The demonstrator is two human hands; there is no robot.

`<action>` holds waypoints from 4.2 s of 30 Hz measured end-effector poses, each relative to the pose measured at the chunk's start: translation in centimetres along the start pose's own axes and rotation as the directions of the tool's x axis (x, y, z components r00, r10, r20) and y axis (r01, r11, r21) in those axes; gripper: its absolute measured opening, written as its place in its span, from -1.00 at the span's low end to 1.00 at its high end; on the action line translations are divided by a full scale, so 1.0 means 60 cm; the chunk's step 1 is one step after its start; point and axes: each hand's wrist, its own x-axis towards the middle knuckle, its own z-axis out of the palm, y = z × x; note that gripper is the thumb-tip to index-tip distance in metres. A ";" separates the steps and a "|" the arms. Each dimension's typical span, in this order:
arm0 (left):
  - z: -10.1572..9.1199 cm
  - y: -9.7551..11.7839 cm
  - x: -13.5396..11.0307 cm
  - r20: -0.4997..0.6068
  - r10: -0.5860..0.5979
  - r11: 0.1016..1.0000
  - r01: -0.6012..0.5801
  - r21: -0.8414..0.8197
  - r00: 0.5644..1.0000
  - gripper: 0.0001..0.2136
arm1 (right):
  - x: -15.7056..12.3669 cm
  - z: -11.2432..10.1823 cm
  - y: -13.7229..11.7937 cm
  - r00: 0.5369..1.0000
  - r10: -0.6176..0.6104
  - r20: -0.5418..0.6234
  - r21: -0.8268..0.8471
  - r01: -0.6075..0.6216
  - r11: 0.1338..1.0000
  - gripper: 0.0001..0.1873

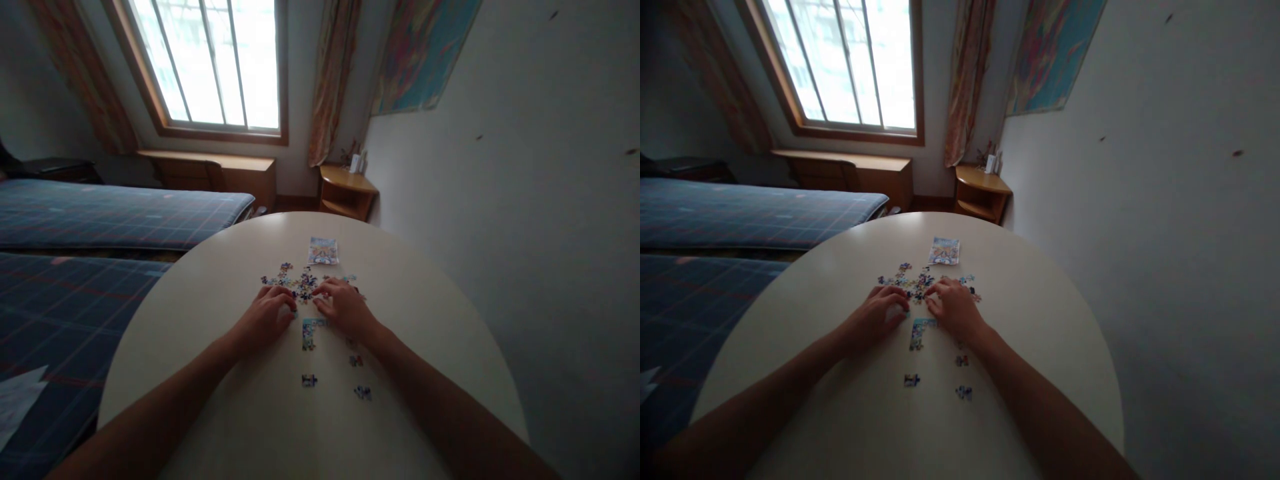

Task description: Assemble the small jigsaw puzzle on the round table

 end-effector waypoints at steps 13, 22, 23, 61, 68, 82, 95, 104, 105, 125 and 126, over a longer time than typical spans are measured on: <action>-0.007 0.011 0.004 -0.121 -0.080 0.985 0.060 -0.159 0.989 -0.96 | -0.007 0.035 -0.052 0.999 0.031 0.031 0.147 -0.035 0.988 -0.86; -0.024 0.055 0.003 -0.297 -0.142 0.908 0.004 -0.420 0.944 -0.89 | -0.025 -0.031 -0.060 0.997 0.033 -0.072 0.431 0.001 0.902 -0.85; -0.026 0.060 0.002 -0.295 -0.127 0.906 -0.010 -0.422 0.947 -0.89 | -0.031 -0.036 -0.062 0.996 0.036 -0.085 0.436 0.005 0.900 -0.85; -0.004 0.096 -0.015 -0.291 -0.040 0.883 -0.103 -0.458 0.956 -0.82 | -0.083 -0.034 -0.072 0.994 0.021 -0.106 0.567 0.043 0.823 -0.87; -0.003 0.087 -0.016 -0.143 0.122 0.969 -0.149 -0.197 0.982 -0.74 | -0.072 -0.085 -0.015 0.988 0.144 0.052 0.395 -0.153 0.906 -0.83; 0.004 0.103 -0.023 0.358 0.320 0.936 -0.351 0.024 0.877 -0.36 | -0.076 -0.088 0.040 0.934 0.202 0.295 0.073 -0.232 0.970 -0.78; 0.005 0.113 -0.018 0.318 0.339 0.932 -0.361 0.012 0.885 -0.38 | -0.076 -0.084 0.019 0.909 0.262 0.325 0.032 -0.287 0.957 -0.80; 0.004 0.127 -0.015 0.345 0.294 0.940 -0.334 0.063 0.891 -0.41 | -0.078 -0.085 0.030 0.907 0.264 0.329 0.010 -0.283 0.959 -0.82; 0.005 0.128 -0.015 0.344 0.290 0.941 -0.331 0.068 0.893 -0.41 | -0.079 -0.086 0.032 0.904 0.267 0.334 0.006 -0.285 0.959 -0.82; 0.014 0.143 -0.016 0.306 0.244 0.950 -0.290 0.117 0.920 -0.38 | -0.082 -0.099 0.024 0.921 0.211 0.327 -0.067 -0.200 0.977 -0.87; 0.015 0.143 -0.017 0.306 0.239 0.950 -0.287 0.123 0.922 -0.38 | -0.082 -0.101 0.020 0.927 0.187 0.325 -0.096 -0.164 0.982 -0.88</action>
